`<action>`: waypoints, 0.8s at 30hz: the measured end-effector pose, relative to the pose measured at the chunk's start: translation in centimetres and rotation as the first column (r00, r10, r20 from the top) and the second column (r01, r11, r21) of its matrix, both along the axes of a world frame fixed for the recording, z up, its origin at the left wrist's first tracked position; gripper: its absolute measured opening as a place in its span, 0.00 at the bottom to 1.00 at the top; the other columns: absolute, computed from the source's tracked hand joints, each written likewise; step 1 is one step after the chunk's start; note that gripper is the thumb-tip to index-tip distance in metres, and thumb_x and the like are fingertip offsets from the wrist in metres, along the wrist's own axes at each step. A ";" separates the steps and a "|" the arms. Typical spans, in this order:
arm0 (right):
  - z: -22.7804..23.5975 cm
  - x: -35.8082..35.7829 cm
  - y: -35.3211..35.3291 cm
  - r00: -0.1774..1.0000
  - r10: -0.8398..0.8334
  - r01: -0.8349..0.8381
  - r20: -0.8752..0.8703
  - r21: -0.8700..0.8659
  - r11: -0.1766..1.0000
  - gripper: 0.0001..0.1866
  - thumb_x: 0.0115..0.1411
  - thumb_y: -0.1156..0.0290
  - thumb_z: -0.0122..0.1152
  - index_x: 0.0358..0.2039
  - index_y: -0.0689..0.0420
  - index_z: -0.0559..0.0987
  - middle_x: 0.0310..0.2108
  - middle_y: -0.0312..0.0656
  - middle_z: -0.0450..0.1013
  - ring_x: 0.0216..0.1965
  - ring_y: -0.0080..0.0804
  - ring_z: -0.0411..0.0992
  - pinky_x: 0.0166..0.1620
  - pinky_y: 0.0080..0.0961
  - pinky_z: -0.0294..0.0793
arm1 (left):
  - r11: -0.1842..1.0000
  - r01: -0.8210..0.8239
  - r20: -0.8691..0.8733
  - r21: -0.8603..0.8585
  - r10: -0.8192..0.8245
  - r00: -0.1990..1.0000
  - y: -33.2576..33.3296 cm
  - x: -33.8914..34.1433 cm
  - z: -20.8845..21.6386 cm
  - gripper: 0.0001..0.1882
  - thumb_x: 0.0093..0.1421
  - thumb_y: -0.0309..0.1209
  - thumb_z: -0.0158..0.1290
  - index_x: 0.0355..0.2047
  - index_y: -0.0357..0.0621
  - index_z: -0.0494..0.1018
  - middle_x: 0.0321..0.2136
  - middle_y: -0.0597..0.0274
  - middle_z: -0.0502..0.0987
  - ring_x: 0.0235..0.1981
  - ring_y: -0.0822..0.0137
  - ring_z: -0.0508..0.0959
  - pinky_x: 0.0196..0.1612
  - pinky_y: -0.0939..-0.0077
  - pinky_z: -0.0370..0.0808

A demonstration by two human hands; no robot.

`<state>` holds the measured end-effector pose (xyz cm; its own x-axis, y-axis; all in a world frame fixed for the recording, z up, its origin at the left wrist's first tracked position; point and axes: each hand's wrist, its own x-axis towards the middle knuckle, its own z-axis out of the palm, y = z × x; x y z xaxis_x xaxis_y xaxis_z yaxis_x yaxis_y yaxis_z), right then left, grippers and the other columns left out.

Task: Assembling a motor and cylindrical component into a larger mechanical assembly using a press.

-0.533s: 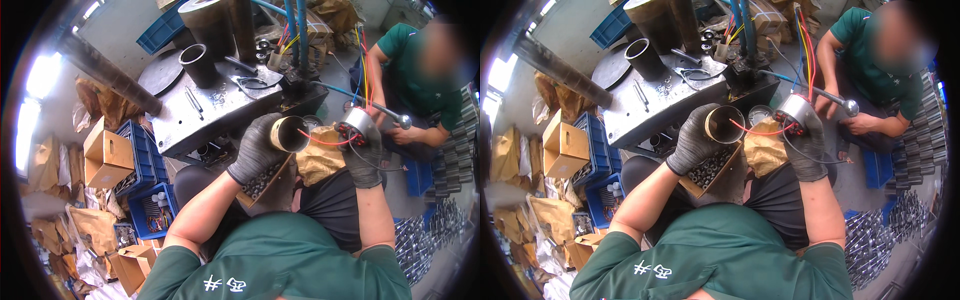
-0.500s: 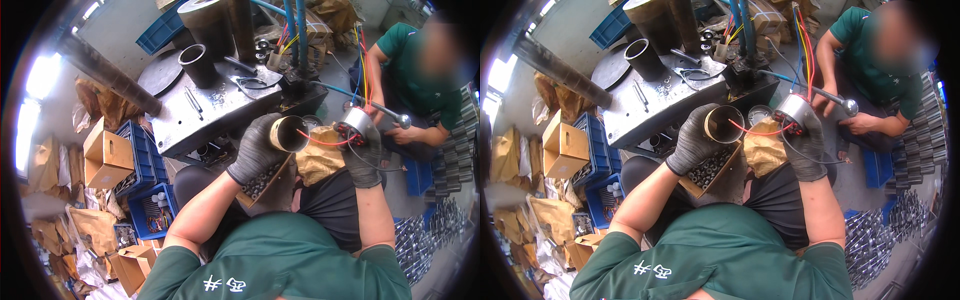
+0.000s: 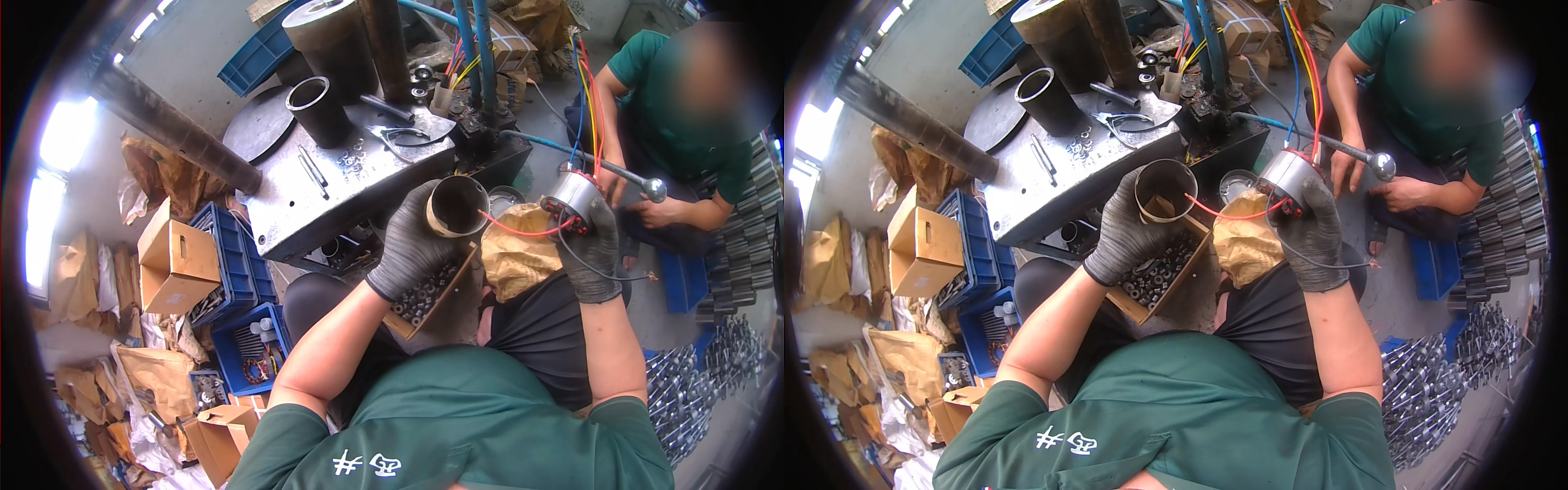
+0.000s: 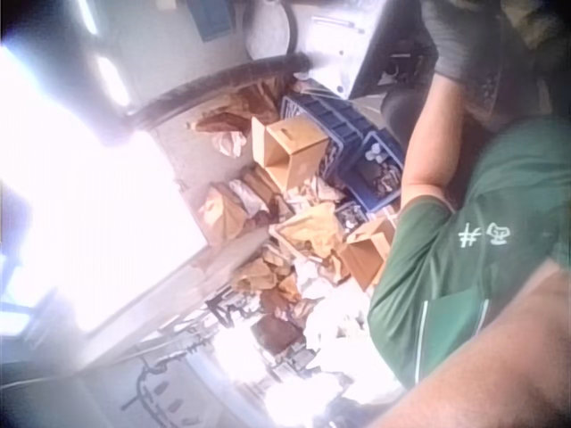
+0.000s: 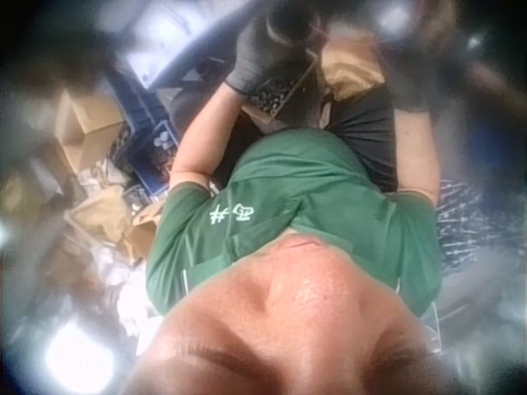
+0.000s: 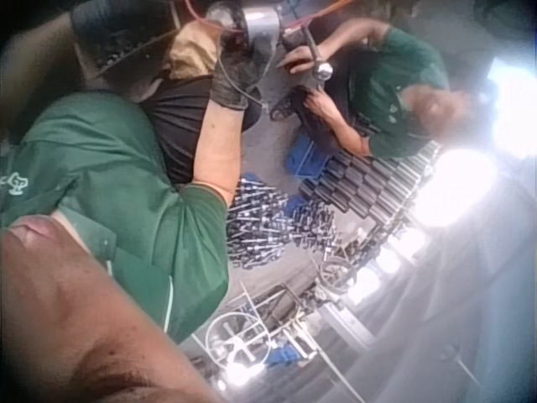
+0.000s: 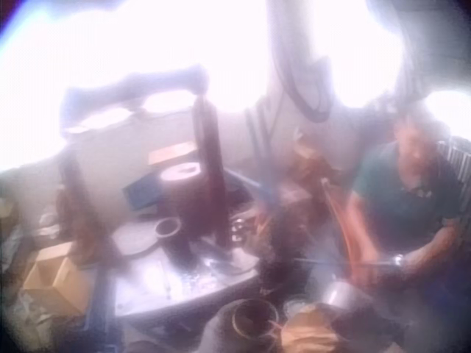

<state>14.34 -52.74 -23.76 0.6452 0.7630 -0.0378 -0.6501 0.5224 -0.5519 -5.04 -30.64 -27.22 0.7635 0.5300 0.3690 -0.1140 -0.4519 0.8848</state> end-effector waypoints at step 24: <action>1.2 -1.1 0.1 0.979 -0.059 0.088 0.193 -0.146 0.985 0.30 0.62 0.62 0.69 0.61 0.60 0.72 0.48 0.42 0.77 0.45 0.30 0.78 0.43 0.26 0.82 | 1.000 0.019 -0.242 0.013 -0.015 0.970 -0.7 -0.8 2.6 0.45 0.44 0.36 0.79 0.60 0.42 0.69 0.53 0.56 0.79 0.55 0.63 0.80 0.60 0.66 0.77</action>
<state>13.25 -52.65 -22.51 0.7061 0.7077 -0.0234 -0.4906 0.4651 -0.7369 -5.88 -31.31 -24.63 0.8397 0.5121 0.1806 0.0944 -0.4653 0.8801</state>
